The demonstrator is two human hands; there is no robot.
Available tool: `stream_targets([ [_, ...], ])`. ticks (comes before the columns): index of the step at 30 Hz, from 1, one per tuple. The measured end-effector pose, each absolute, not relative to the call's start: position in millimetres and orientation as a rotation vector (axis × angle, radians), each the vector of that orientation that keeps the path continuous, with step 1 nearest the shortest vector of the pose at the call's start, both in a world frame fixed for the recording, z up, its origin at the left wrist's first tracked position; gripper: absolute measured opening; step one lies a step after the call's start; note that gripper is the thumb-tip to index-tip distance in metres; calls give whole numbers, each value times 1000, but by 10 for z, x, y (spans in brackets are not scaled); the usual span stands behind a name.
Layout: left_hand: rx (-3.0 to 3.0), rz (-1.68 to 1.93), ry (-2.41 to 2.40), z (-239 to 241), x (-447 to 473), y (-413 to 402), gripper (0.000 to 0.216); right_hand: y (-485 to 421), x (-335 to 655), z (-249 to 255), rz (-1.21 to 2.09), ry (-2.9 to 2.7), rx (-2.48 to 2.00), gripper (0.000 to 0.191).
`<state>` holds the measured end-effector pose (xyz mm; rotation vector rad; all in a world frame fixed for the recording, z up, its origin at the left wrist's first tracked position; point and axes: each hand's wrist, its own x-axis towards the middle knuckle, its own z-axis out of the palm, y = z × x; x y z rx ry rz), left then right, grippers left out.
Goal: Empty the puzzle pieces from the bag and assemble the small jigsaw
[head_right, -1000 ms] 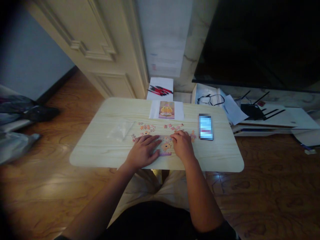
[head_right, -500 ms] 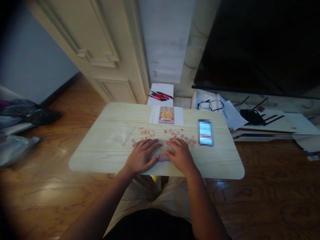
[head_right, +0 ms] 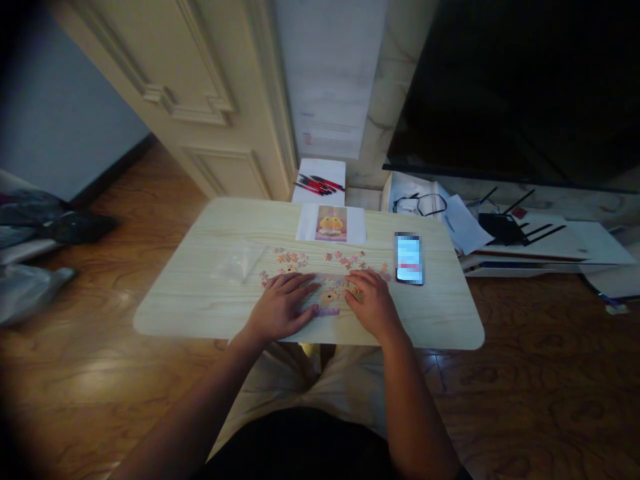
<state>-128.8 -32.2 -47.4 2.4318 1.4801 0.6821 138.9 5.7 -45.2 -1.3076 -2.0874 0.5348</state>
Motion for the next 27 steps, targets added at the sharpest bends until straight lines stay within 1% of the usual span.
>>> stream_targets([
  [10,2459,705,1456,-500,-1294,-307,47,117,1703,-422,418,-1989,-1450,27],
  [14,2491,732,1356,-514,-1310,-340,38,125,1806,-401,356,-1930,-1494,26],
  [16,2494,757,1310,-513,-1309,-365,36,106,1785,-378,380,-1947,-1471,24],
  [19,2478,786,1301,-484,-1290,-392,40,28,1623,-325,468,-2061,-1369,22],
  [22,2464,775,1296,-430,-1267,-402,46,-87,1350,-283,563,-2171,-1222,27],
  [24,2450,778,1299,-394,-1270,-412,46,-147,1157,-273,626,-2204,-1140,31],
  [27,2415,819,1332,-348,-1341,-456,42,-146,889,-263,664,-2226,-1108,32],
])
